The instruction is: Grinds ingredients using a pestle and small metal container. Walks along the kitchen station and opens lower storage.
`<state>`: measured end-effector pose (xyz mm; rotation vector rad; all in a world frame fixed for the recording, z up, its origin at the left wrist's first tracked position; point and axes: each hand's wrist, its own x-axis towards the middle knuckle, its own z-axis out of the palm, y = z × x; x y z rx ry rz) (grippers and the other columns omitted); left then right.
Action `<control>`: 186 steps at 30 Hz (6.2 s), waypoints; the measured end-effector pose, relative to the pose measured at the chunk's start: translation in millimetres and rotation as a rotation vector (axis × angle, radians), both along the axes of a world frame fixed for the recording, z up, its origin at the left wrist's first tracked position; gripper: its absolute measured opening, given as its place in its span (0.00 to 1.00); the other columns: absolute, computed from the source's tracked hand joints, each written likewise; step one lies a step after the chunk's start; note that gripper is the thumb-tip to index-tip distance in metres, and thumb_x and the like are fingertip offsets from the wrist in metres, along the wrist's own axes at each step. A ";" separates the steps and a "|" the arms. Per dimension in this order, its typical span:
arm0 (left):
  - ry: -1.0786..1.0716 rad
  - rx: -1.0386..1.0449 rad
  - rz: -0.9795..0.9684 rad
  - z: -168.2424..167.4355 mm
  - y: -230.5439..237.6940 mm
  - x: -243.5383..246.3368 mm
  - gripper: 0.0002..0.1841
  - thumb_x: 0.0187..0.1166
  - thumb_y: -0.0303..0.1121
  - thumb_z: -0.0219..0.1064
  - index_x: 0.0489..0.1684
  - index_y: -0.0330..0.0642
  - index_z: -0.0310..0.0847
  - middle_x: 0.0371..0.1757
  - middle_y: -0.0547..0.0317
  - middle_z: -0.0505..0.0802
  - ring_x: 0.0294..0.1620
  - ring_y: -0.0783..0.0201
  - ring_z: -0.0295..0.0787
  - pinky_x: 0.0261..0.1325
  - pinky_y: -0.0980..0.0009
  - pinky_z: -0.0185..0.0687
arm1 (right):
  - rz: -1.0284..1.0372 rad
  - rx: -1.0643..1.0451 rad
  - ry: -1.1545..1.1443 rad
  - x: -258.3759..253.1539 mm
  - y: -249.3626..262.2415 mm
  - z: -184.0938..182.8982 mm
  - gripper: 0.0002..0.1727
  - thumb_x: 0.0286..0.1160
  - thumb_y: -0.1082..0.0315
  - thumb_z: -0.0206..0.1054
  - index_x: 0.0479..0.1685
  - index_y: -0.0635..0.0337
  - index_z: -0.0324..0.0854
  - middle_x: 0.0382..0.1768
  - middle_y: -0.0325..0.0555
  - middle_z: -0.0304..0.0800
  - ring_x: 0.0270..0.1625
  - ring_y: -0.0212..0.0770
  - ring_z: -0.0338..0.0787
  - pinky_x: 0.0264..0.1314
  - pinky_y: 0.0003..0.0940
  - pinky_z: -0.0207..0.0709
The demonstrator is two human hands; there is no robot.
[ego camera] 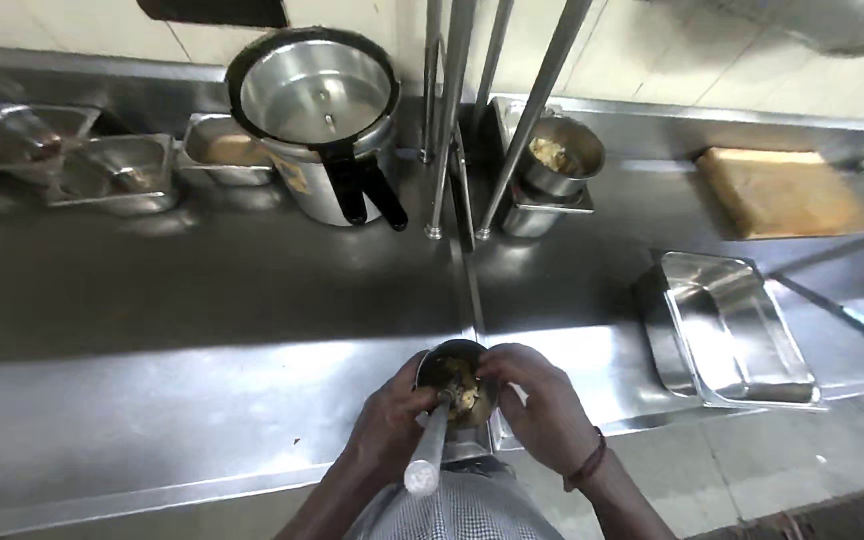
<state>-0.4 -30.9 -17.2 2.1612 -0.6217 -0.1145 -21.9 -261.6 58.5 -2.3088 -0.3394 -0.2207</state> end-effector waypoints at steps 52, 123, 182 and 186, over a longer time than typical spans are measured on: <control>-0.140 0.149 0.047 -3.8 -66.0 10.7 0.19 0.57 0.53 0.85 0.38 0.52 0.92 0.73 0.48 0.86 0.57 0.55 0.94 0.49 0.54 0.93 | 0.309 1.001 0.096 33.4 -17.1 28.4 0.29 0.83 0.40 0.60 0.14 0.46 0.74 0.12 0.24 0.66 0.17 0.21 0.70 0.23 0.19 0.65; -0.054 0.182 0.064 -1.4 -67.7 15.3 0.23 0.56 0.58 0.83 0.36 0.49 0.92 0.72 0.51 0.87 0.56 0.56 0.94 0.51 0.53 0.93 | 0.292 0.888 0.082 58.6 -11.7 1.8 0.31 0.83 0.36 0.57 0.13 0.45 0.72 0.11 0.23 0.66 0.16 0.18 0.68 0.21 0.16 0.63; -0.030 0.185 0.021 -0.8 -70.8 13.6 0.19 0.60 0.54 0.83 0.38 0.50 0.94 0.77 0.48 0.84 0.64 0.55 0.92 0.56 0.53 0.91 | 0.343 0.919 0.129 42.0 -13.4 7.5 0.30 0.84 0.38 0.58 0.16 0.49 0.74 0.12 0.25 0.66 0.17 0.18 0.68 0.22 0.16 0.65; -0.131 0.147 0.089 -6.5 -68.1 14.6 0.19 0.57 0.53 0.85 0.35 0.51 0.93 0.71 0.46 0.88 0.56 0.53 0.94 0.50 0.52 0.93 | 0.342 0.962 0.142 41.4 -15.2 16.6 0.29 0.83 0.38 0.59 0.17 0.47 0.76 0.12 0.23 0.66 0.17 0.18 0.68 0.22 0.16 0.63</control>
